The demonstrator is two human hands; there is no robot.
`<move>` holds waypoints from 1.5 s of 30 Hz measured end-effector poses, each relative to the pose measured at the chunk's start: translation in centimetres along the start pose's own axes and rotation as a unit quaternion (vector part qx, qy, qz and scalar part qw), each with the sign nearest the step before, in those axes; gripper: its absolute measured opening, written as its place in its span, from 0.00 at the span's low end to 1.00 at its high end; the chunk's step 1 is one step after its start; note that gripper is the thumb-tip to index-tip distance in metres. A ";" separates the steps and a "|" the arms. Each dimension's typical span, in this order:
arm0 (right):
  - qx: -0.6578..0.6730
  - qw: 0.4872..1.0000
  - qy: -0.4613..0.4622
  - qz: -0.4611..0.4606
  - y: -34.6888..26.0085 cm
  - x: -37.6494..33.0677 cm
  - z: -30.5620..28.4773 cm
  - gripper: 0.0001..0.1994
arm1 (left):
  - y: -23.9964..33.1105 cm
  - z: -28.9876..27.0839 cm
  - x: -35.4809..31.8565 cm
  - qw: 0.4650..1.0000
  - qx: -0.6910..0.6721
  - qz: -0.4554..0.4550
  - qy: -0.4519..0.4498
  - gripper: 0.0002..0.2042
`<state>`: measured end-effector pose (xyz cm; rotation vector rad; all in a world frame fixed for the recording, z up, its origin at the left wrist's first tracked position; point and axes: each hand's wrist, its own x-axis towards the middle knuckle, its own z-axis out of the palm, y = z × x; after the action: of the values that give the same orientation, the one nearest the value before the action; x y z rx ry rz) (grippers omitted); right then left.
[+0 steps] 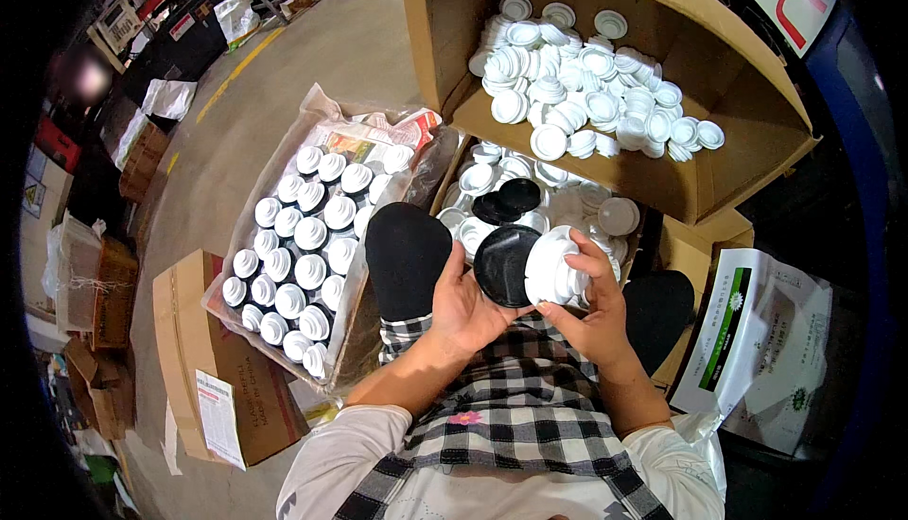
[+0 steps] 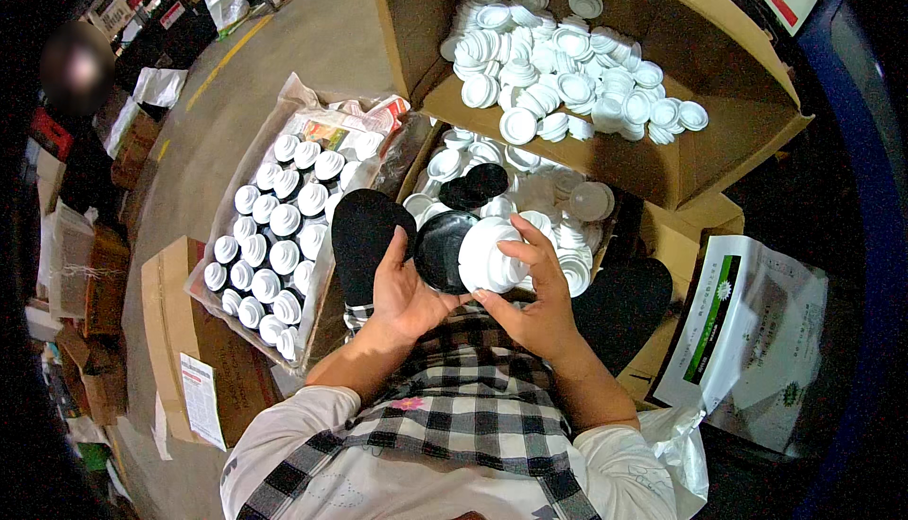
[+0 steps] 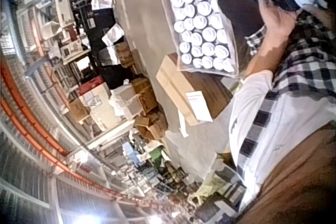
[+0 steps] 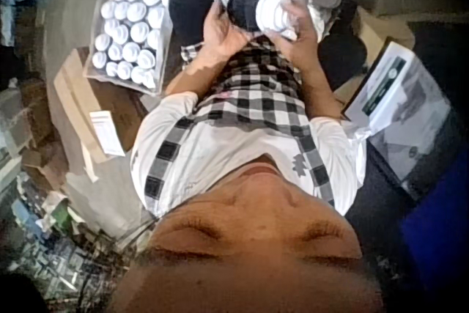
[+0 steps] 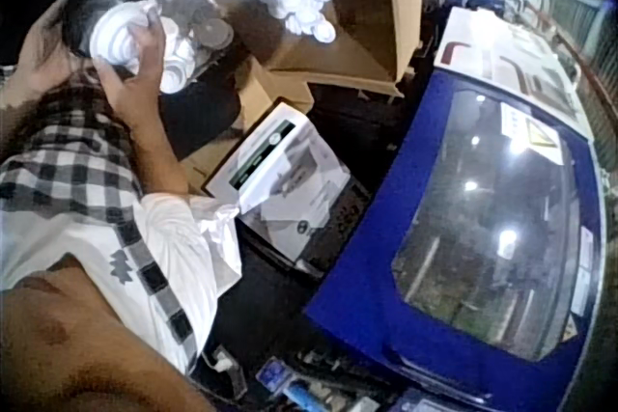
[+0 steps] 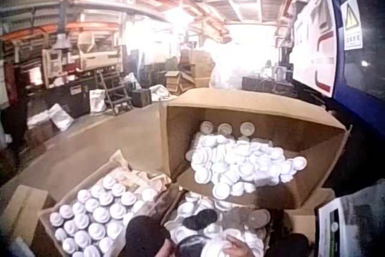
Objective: The person sits on the floor and repeatedly picks up black and white plastic caps, presses them together, and places the assembled units into a nearby box. The person handles the caps one at a time throughout the clip.
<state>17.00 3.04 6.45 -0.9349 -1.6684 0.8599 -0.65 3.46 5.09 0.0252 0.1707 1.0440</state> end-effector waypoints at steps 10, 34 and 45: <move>-0.193 0.974 0.001 -0.117 -1.3 0.6 0.4 0.32 | -0.7 -0.4 -0.1 0.998 0.045 0.025 -0.021 0.22; -0.185 0.975 -0.077 -0.094 0.6 0.7 0.8 0.29 | -1.5 -1.1 0.0 0.942 0.323 0.086 0.025 0.22; 0.229 0.947 0.105 0.199 5.1 1.6 2.2 0.23 | -3.5 -2.2 1.9 0.757 0.590 0.280 -0.013 0.28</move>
<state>15.48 6.55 2.13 -1.0044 -1.0422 1.3031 2.91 3.20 2.30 1.3198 0.8226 1.3741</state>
